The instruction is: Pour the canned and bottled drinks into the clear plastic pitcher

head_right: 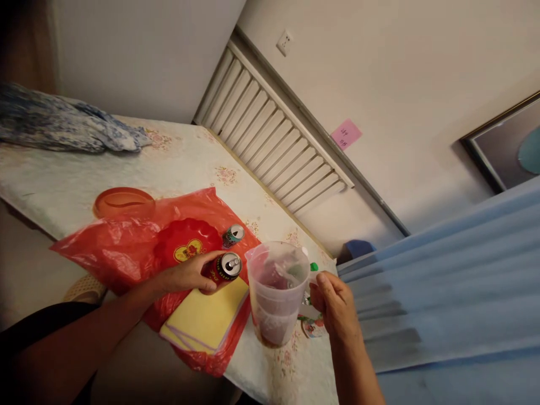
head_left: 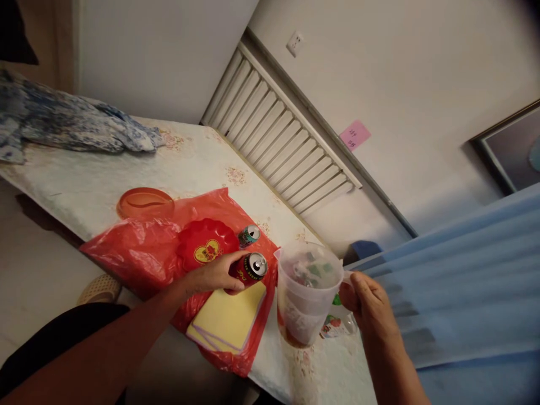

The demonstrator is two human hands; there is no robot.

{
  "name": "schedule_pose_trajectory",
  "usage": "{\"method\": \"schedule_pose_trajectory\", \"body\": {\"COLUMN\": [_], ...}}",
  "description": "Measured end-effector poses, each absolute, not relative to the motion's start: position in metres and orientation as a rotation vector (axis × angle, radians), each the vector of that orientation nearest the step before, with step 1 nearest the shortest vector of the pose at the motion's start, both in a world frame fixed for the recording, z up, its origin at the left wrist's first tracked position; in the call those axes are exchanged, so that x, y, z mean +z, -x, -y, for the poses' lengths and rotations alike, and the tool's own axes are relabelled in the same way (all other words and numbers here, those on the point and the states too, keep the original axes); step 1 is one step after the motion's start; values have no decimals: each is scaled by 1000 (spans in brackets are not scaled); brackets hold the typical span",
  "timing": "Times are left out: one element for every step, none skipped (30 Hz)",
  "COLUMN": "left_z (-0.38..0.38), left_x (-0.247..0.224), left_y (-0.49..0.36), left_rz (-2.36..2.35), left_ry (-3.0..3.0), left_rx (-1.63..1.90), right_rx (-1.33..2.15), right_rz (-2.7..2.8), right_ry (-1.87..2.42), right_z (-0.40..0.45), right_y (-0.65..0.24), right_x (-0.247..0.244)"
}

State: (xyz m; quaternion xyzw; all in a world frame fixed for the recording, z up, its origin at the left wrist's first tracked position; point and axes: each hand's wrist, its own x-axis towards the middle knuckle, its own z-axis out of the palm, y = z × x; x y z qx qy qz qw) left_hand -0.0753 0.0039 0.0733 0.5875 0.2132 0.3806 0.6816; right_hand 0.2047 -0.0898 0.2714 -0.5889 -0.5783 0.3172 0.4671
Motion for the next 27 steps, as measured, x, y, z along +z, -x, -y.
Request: {"method": "schedule_pose_trajectory", "body": {"left_z": [-4, -5, -5, -6, -7, -8, -9, -9, -9, -9, -9, -9, -9, -8, -8, -8, -8, -8, -8, -8, -8, -9, -9, -9, -9, -9, -9], "left_x": [72, 72, 72, 72, 72, 73, 74, 75, 76, 77, 79, 80, 81, 81, 82, 83, 83, 82, 82, 80, 79, 78, 76, 75, 75, 75, 75], "left_y": [74, 74, 74, 74, 74, 74, 75, 75, 76, 76, 77, 77, 78, 78, 78, 78, 79, 79, 79, 79, 78, 78, 78, 78, 78, 78, 78], "left_rz": [-480, -483, -491, -504, -522, -546, -574, -603, -629, -650, -669, -684, -698, -715, -733, -750, -765, -776, -783, -785, -785, -787, -789, -790, -793, -799, -807], "left_ry": [-1328, -1348, -1372, -1399, -1431, -1464, -1495, -1521, -1544, -1565, -1581, -1596, -1610, -1623, -1633, -1643, -1652, -1660, -1669, -1679, -1689, -1699, -1709, -1719, -1725, -1729, -1730], "left_rx": [861, 876, 897, 925, 956, 988, 1017, 1040, 1057, 1067, 1073, 1077, 1083, 1088, 1093, 1096, 1099, 1100, 1103, 1106, 1111, 1117, 1123, 1126, 1130, 1129, 1125], "right_rx": [781, 782, 782, 783, 779, 769, 747, 717, 683, 646, 612, 585, 565, 549, 532, 516, 501, 487, 477, 467, 461, 456, 450, 443, 432, 422, 412], "right_rz": [1438, 1460, 1484, 1510, 1540, 1573, 1610, 1651, 1697, 1743, 1789, 1831, 1868, 1899, 1926, 1952, 1974, 1994, 2012, 2028, 2043, 2057, 2070, 2085, 2099, 2112, 2124], "right_ry": [1472, 1498, 1523, 1545, 1566, 1587, 1609, 1632, 1653, 1673, 1690, 1701, 1709, 1717, 1725, 1734, 1743, 1754, 1762, 1767, 1770, 1773, 1775, 1777, 1781, 1786, 1790], "right_z": [91, 91, 91, 91, 91, 90, 90, 89, 88, 87, 86, 85, 84, 82, 81, 79, 78, 76, 74, 72, 71, 69, 67, 65, 64, 62, 61], "right_y": [-205, -206, -206, -206, -206, -206, -206, -205, -204, -203, -201, -199, -197, -194, -192, -189, -187, -186, -184, -183, -182, -181, -180, -179, -178, -176, -174], "right_x": [271, 271, 271, 272, 272, 273, 274, 274, 276, 277, 278, 280, 282, 283, 285, 286, 287, 289, 289, 290, 291, 291, 292, 293, 293, 294, 295]}}
